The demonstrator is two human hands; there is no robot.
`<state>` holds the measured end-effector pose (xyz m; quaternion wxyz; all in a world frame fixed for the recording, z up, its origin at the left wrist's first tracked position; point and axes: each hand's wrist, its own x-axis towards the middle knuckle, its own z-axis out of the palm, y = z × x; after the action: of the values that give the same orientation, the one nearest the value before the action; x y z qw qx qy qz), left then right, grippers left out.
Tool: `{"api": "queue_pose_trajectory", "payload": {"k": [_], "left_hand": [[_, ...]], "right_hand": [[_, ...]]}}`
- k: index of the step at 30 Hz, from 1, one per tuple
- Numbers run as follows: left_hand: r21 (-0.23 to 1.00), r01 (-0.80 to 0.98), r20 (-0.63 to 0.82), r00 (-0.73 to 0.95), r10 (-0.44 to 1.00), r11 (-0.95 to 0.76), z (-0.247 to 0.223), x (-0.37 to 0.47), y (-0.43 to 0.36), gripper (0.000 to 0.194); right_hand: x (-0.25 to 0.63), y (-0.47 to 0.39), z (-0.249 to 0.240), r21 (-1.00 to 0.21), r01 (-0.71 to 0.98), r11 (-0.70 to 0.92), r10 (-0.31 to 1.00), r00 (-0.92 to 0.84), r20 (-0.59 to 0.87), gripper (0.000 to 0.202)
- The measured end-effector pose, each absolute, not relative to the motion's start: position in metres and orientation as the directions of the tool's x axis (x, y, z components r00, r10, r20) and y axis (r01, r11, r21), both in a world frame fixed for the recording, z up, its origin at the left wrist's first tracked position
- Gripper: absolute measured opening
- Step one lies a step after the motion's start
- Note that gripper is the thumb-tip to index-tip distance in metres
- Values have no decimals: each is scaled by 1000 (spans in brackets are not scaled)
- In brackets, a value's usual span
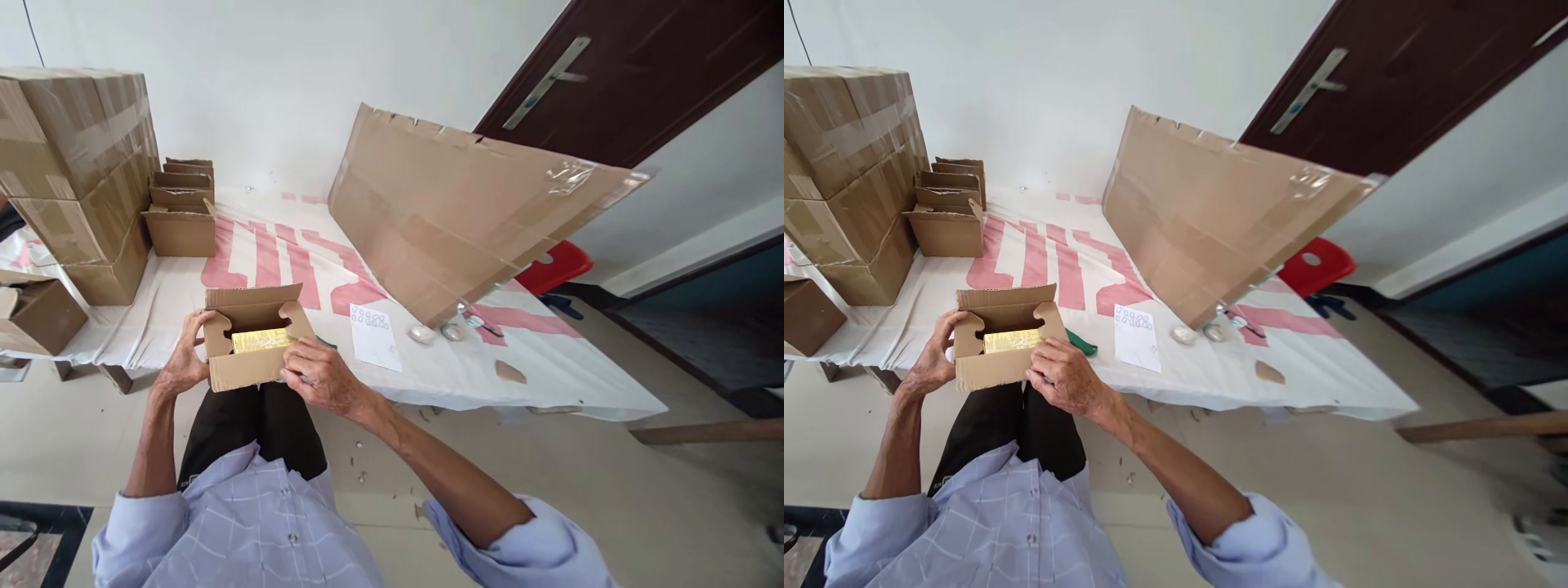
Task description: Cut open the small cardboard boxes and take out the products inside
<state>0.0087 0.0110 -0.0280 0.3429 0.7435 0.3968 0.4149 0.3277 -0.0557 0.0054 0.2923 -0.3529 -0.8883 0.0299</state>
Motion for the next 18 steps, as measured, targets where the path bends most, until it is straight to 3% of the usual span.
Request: {"api": "queue_pose_trajectory", "payload": {"k": [3, 7, 13, 18], "left_hand": [[840, 303, 347, 337, 875, -450, -29, 9, 10, 90], [844, 302, 343, 329, 880, -443, -33, 8, 9, 90], [906, 225, 247, 405, 880, -358, -37, -9, 11, 98], [965, 111, 176, 401, 899, -238, -29, -11, 7, 84]], "right_hand": [[323, -40, 5, -267, 629, 730, 660, -548, 515, 30], [313, -23, 0, -269, 644, 716, 657, -494, 569, 11], [304, -14, -17, -168, 661, 731, 598, -503, 623, 19], [304, -13, -23, -194, 652, 732, 612, -506, 608, 16]]}}
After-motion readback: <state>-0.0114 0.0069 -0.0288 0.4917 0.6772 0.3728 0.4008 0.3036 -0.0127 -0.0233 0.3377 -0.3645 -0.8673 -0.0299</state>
